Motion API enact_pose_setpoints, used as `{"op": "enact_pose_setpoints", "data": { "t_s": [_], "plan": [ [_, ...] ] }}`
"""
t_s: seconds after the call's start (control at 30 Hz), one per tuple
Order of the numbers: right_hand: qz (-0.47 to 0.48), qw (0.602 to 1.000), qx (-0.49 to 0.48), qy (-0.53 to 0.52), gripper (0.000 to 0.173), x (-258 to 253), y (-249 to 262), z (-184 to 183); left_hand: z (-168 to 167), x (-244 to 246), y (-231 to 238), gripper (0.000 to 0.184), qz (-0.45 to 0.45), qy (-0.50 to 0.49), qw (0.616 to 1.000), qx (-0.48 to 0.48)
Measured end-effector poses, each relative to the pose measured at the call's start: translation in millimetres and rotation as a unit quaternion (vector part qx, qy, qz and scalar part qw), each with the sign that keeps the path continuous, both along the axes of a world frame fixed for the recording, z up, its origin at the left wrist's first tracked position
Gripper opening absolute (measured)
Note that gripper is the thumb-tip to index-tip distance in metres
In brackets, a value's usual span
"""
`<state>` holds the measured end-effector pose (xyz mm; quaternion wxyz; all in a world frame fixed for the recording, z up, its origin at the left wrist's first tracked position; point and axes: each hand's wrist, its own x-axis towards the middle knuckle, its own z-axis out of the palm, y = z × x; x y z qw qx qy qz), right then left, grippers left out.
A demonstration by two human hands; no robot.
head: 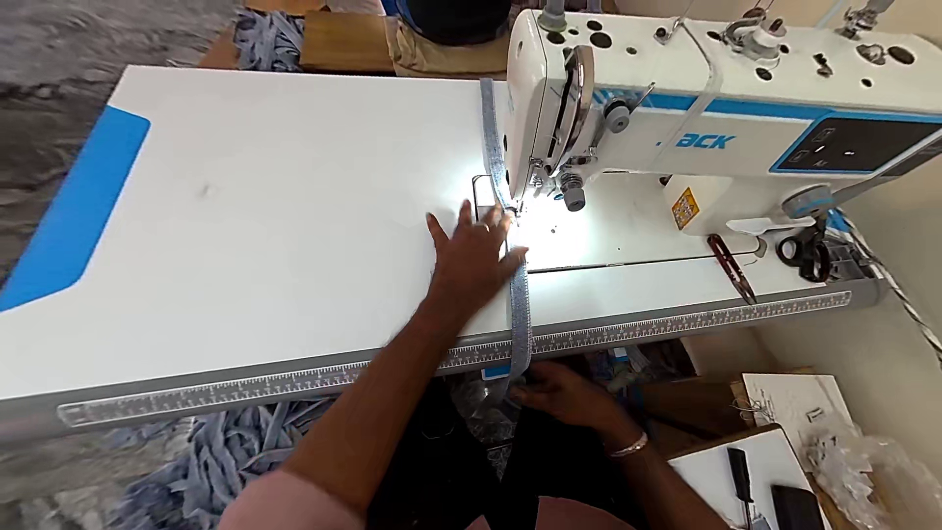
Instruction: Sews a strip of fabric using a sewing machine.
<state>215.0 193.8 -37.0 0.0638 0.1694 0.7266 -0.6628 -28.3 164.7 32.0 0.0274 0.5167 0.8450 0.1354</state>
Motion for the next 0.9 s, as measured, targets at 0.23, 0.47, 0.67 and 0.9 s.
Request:
{"op": "enact_pose_setpoints", "data": {
  "t_s": [0.23, 0.47, 0.67, 0.9],
  "plan": [
    [0.02, 0.995, -0.027, 0.098, 0.026, -1.2, -6.4, -16.7, -9.1, 38.1, -49.1, 0.063, -0.083, 0.015, 0.996, -0.009],
    [0.062, 0.997, -0.039, 0.039, 0.033, 18.3, -19.6, -27.2, -10.0, 38.1, -45.7, 0.063, -0.069, 0.014, 0.997, -0.015],
    [0.063, 0.997, -0.034, 0.038, 0.032, 18.9, -19.3, -28.6, -10.5, 38.0, -47.1, 0.058, -0.068, 0.012, 0.998, -0.002],
    [0.07, 0.997, -0.028, 0.019, 0.028, 18.5, -22.0, -25.7, -11.3, 37.5, -48.1, 0.059, -0.067, 0.008, 0.998, 0.006]
  ]
}}
